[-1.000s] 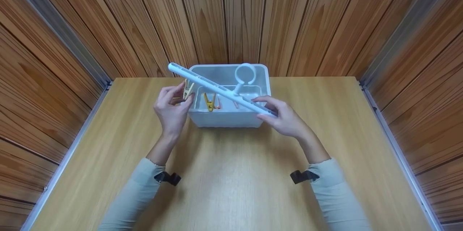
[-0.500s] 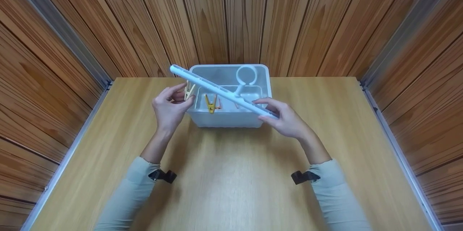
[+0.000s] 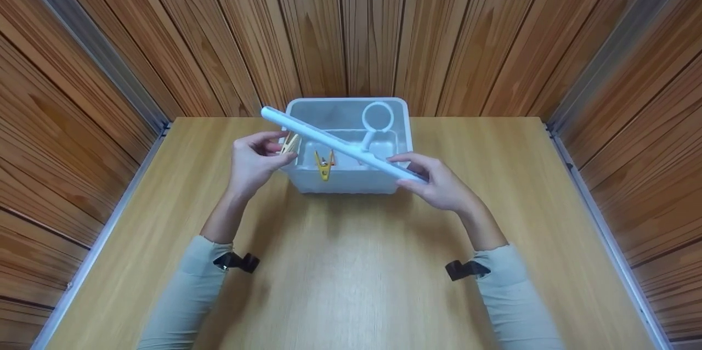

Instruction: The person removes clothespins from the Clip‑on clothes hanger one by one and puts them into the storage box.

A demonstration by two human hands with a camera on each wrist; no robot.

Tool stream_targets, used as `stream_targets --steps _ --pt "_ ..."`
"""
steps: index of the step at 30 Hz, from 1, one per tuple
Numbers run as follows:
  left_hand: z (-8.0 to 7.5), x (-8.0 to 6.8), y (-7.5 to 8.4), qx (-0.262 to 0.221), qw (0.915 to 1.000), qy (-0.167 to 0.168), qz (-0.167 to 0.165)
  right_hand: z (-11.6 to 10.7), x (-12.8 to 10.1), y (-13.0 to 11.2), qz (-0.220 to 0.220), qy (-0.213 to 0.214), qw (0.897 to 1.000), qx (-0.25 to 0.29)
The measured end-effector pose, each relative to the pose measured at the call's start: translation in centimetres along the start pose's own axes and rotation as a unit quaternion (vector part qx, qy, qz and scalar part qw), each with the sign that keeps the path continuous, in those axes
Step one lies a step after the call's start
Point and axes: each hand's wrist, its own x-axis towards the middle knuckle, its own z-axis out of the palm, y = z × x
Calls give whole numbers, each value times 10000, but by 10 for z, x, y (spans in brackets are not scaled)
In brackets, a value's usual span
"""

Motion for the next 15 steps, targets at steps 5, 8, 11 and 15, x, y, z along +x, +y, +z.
stream_targets --steps 5,8,11,15 --pt "-6 2 0 -341 9983 -365 -287 -2 -2 1 25 -71 10000 44" --pt "-9 2 0 -456 9967 -553 -371 -3 -2 1 -11 -92 9999 71" --pt "-11 3 0 -511 9953 -707 -417 -3 -2 2 -86 -109 9998 106" --pt "-11 2 0 -605 9935 -847 -466 -3 -3 3 -135 -116 9997 143"
